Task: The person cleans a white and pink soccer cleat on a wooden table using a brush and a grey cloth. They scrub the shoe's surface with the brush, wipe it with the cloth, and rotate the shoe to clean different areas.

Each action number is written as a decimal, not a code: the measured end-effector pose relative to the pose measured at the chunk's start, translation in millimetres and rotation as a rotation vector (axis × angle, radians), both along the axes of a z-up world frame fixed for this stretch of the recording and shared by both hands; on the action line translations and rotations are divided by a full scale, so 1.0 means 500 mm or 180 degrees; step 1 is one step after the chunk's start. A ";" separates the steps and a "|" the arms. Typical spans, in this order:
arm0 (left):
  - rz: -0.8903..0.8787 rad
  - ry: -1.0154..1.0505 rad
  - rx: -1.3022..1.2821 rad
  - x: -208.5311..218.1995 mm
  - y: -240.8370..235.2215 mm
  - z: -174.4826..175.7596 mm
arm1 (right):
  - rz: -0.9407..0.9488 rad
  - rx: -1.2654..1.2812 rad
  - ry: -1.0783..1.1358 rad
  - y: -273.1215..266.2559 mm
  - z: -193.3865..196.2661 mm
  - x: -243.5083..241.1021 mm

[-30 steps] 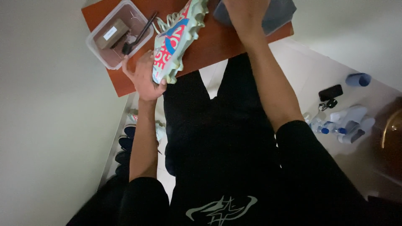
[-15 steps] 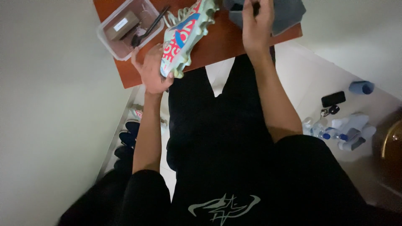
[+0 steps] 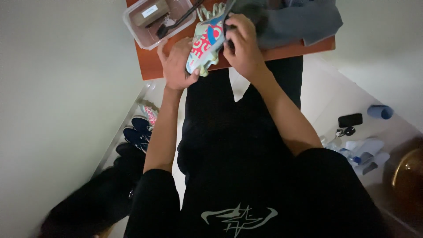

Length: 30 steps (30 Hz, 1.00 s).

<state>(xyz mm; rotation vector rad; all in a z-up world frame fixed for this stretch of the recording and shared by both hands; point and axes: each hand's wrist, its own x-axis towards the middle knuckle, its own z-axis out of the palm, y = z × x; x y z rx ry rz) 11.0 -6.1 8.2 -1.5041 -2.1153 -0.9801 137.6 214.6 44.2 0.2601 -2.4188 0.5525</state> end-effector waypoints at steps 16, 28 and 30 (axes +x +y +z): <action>-0.0179 0.0105 0.0245 0.001 0.001 -0.001 | -0.1132 0.0066 0.0231 0.014 -0.058 -0.010; -0.0054 0.0157 0.0230 0.002 0.005 0.010 | -0.0614 -0.0082 0.0368 -0.085 -0.064 0.005; -0.0045 0.0175 0.0226 0.004 0.004 0.006 | -0.0493 -0.0221 0.0428 -0.094 -0.065 0.010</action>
